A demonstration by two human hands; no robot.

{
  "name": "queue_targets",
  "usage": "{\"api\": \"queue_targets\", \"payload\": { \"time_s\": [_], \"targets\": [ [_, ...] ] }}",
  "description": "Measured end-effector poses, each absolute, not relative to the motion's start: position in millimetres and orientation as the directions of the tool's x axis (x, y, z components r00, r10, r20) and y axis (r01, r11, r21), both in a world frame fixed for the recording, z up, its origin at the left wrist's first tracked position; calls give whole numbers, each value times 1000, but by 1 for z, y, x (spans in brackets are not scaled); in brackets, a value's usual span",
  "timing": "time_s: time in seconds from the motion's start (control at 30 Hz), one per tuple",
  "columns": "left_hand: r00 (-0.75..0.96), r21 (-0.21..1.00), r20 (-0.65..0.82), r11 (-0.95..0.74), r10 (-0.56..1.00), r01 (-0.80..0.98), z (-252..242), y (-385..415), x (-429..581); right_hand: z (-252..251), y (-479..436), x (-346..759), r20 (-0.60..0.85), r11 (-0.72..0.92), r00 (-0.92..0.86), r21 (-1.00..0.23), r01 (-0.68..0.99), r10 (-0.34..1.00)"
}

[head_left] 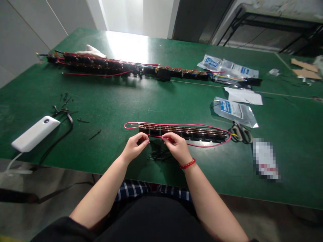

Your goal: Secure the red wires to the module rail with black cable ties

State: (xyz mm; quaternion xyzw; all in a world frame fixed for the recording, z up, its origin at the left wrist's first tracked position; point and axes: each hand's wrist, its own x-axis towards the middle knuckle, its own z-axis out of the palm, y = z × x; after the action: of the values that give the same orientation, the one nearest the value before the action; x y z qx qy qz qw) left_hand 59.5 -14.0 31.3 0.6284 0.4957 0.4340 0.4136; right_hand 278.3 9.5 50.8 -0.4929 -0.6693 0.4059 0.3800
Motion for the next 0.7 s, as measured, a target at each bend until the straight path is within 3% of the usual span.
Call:
{"api": "queue_targets", "payload": {
  "time_s": [0.13,0.23,0.37,0.5,0.7],
  "targets": [
    [136,947,146,-178,980,267,32,-14,60,57,3,282,106,178,-239,-936,304,965],
    [150,942,148,-186,977,279,33,-15,62,59,2,293,75,99,-132,-978,185,988],
    [172,927,161,-209,972,310,32,-16,64,51,1,319,-37,-37,15,-999,-31,999],
    [159,924,168,-212,973,319,30,-15,64,35,-8,348,-146,-134,83,-982,-136,986],
    [151,910,174,-217,973,353,30,-13,65,23,-6,367,-160,-131,85,-953,-274,983]
  ]
}}
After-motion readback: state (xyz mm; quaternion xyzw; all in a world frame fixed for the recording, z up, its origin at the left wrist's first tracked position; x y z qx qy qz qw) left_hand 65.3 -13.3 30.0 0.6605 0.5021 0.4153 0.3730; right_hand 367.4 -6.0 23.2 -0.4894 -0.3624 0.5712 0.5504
